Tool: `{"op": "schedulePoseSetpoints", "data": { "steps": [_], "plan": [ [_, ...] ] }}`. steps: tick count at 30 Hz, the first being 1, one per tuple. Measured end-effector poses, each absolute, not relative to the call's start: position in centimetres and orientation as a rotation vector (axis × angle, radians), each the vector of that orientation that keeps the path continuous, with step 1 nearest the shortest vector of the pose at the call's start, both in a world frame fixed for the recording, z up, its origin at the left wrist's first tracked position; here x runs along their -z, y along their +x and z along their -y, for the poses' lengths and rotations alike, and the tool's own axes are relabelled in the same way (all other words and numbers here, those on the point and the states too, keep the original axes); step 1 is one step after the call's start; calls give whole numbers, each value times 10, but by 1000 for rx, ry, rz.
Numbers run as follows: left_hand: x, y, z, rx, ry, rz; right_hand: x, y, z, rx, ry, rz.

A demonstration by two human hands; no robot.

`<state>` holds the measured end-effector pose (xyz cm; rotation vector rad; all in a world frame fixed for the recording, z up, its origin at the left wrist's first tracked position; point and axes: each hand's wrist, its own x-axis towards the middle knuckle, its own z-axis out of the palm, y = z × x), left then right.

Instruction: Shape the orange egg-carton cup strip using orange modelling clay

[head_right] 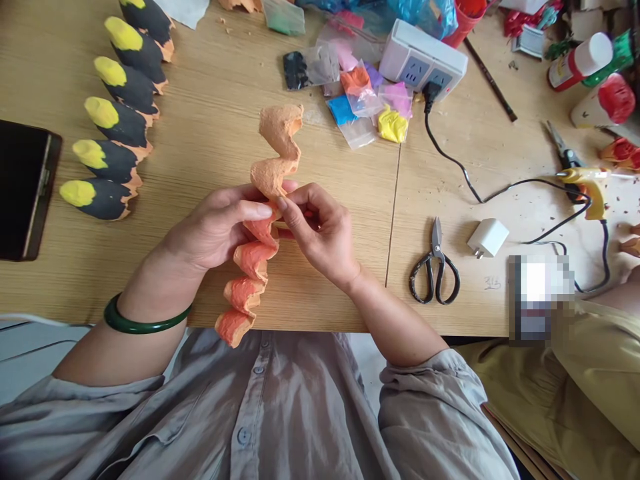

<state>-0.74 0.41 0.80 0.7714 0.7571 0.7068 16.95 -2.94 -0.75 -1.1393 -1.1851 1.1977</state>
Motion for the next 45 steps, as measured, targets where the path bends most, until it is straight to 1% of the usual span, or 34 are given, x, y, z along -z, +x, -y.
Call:
{"op": "schedulePoseSetpoints", "data": {
  "steps": [5,10,15,21,27,35,45],
  "plan": [
    [-8,-4,-2,-770,754,-831,17,174,25,-1246,-1120,1192],
    [-3,-10,-7,-854,771,-947,33,187,15,-1312,-1142,1068],
    [2,-14,-13,-910,726,-988,43,193,9,-1354,-1067,983],
    [4,-13,-12,-933,742,-1036,38,191,8,-1392,-1117,949],
    [11,-16,-13,-910,759,-996,35,191,8,-1377,-1121,1068],
    [6,-12,-11,-917,754,-1027,29,187,12,-1382,-1100,1041],
    [12,-11,-8,-894,731,-975,34,187,10,-1374,-1078,1085]
  ]
}}
